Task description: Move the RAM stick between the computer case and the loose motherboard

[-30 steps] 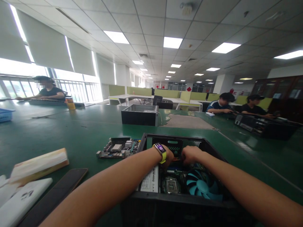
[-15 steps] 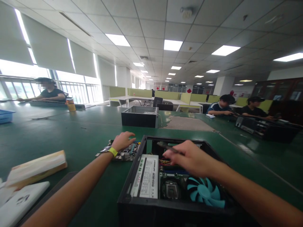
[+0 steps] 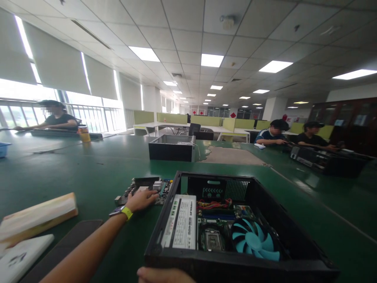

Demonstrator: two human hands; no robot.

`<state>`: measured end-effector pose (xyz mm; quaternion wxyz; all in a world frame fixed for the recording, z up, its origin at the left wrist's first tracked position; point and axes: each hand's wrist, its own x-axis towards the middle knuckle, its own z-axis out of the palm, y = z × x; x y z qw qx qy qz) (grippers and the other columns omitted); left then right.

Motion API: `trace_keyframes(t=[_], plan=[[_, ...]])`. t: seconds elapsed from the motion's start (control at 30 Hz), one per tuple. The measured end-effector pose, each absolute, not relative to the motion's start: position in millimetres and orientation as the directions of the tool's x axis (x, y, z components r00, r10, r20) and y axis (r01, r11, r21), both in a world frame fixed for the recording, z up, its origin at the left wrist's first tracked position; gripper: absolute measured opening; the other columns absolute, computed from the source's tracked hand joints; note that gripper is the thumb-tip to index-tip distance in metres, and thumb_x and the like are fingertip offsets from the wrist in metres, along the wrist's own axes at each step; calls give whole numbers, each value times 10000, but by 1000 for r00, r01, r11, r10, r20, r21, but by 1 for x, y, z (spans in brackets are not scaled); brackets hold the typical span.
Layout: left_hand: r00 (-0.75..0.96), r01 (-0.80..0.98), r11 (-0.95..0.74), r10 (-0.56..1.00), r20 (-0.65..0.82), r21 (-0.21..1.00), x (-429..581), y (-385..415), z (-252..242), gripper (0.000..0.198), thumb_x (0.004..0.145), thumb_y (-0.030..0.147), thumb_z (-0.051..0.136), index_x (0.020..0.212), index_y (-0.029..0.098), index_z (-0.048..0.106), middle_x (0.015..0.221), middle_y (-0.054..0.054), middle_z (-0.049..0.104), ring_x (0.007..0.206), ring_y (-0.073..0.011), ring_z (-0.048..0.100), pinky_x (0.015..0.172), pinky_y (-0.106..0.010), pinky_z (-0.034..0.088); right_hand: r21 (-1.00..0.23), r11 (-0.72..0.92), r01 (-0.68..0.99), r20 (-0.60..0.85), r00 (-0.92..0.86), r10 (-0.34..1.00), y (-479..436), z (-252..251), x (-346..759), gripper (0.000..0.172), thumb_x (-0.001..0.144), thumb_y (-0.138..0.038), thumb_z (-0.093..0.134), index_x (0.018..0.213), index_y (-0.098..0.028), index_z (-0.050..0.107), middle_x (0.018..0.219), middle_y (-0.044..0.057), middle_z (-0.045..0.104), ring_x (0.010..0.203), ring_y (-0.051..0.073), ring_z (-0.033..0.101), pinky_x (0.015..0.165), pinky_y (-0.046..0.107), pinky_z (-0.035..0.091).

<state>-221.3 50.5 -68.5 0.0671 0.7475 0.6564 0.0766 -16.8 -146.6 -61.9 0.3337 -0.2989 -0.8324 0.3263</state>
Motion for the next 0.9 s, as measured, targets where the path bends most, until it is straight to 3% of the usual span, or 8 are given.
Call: trace_keyframes(t=[0.03,0.13,0.2,0.33,0.5,0.7,0.8,0.9], plan=[[117,973,-121,993,30,196,-220,48,-70,562,824,621,331,1254,325,539,1327,-55,528,1277,-370,366,1004,-624,218,-881,434,190,261,-570,779,-141,-66,-11,300,828,-111,462,635,-244,650,697,-103,692,882,118,648,902,296,508],[109,977,-119,992,62,180,-213,38,-74,562,836,611,319,1281,323,507,1350,-71,502,1295,-402,321,993,-683,145,-814,519,261,205,-706,678,-123,-68,20,124,763,-158,561,776,-196,678,917,-11,708,1059,165,576,1063,345,369],[146,975,-161,984,104,154,-203,30,-75,556,854,594,299,1281,304,506,1327,-79,522,1279,-398,347,1012,-673,112,-628,691,358,200,-783,588,-109,-63,52,217,699,-193,630,892,-107,681,1068,102,667,1185,228,480,1139,377,220],[310,937,-328,940,142,123,-168,4,-73,574,884,570,245,1260,235,522,1291,-118,540,1210,-351,448,1039,-560,233,75,814,576,199,-808,554,-77,-50,125,367,772,-263,542,1038,-36,655,1133,169,627,1185,251,475,1153,397,124],[398,896,-409,912,93,171,-101,-53,-68,567,874,566,291,1292,237,489,1351,-135,476,1259,-359,395,1029,-528,293,282,549,787,233,-612,756,-33,-42,219,308,809,-279,494,969,-129,710,1158,126,632,1174,240,494,1137,405,134],[546,832,-501,816,-192,238,-15,-119,-55,656,782,572,494,1334,220,455,1407,-222,376,1269,-468,322,964,-612,316,298,183,937,68,-212,975,-4,-29,310,342,858,-276,422,860,-105,718,956,178,685,1071,284,563,1052,473,226],[573,817,-511,773,-271,269,12,-131,-51,613,822,547,452,1336,212,455,1396,-252,376,1262,-468,336,901,-640,352,62,-5,998,46,3,999,-9,-31,306,328,873,-321,395,890,-166,683,899,133,688,848,250,632,842,417,402],[573,818,-522,780,-252,244,17,-135,-45,726,724,636,535,1284,173,505,1313,-284,461,1192,-495,412,837,-629,395,-261,28,965,133,7,991,-24,-48,264,411,902,-430,318,820,-207,653,788,74,679,691,191,614,654,297,413]])
